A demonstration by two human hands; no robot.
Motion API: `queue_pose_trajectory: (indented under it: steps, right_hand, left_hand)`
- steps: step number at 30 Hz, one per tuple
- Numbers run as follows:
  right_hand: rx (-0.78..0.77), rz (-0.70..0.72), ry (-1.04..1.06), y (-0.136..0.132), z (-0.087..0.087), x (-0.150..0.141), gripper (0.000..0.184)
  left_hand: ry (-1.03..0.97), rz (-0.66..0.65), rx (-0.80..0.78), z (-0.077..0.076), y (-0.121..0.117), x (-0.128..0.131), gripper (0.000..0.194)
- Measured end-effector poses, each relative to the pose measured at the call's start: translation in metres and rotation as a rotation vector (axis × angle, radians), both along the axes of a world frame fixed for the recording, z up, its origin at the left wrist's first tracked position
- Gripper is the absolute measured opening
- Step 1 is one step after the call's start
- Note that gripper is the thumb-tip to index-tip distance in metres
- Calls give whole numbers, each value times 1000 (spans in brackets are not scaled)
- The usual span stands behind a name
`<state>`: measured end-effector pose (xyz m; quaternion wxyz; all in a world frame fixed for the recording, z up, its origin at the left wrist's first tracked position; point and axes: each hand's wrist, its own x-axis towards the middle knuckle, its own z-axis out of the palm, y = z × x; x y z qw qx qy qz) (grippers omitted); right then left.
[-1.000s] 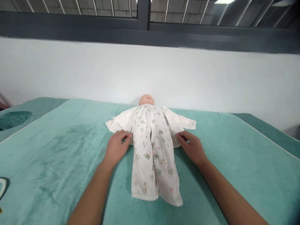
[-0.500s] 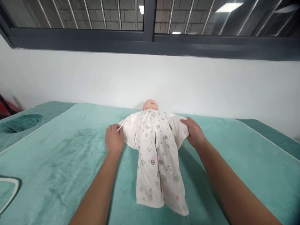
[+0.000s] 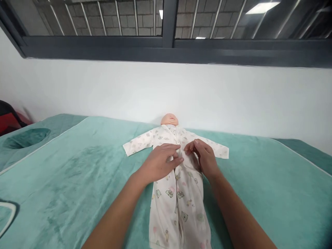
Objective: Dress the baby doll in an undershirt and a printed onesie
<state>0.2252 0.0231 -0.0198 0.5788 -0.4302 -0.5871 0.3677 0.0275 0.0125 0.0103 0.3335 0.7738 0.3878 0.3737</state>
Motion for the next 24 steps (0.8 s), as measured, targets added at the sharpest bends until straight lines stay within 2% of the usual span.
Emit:
queue_pose_trajectory:
  steps: [1,2,5,7,10,12,17,20,22,24]
  right_hand:
    - [-20,-14,-13,1,-1,-2,42]
    - [-38,-39,-34,2,-3,-4,42]
    - [-56,-157,-64,5,-7,-8,41]
    - [-54,-251,-24,9,-10,-4,37]
    - [-112,-437,-30,20,-18,5,27]
    - [-161,-513,-109,24,-22,9,20]
    - [-132,-423,-175,23,-28,3,21]
    - [-60,-433,-184,30,-23,0,21]
    - [5,-431,-239,46,-13,-3,23]
    - [11,-402,-374,67,0,-9,25]
  left_hand:
    - [-29,-7,-40,1,2,0,28]
    - [-96,46,-74,1,7,-2,31]
    - [-226,352,-74,-9,34,-12,34]
    - [-148,472,-24,-20,55,-15,31]
    - [-7,448,29,-31,76,-10,33]
    - [2,399,37,-30,83,-2,36]
    - [-80,248,-17,-15,98,22,38]
    - [-60,354,6,-13,118,30,33]
    - [-45,455,2,-15,133,33,31]
    - [-15,482,-8,-17,145,35,26]
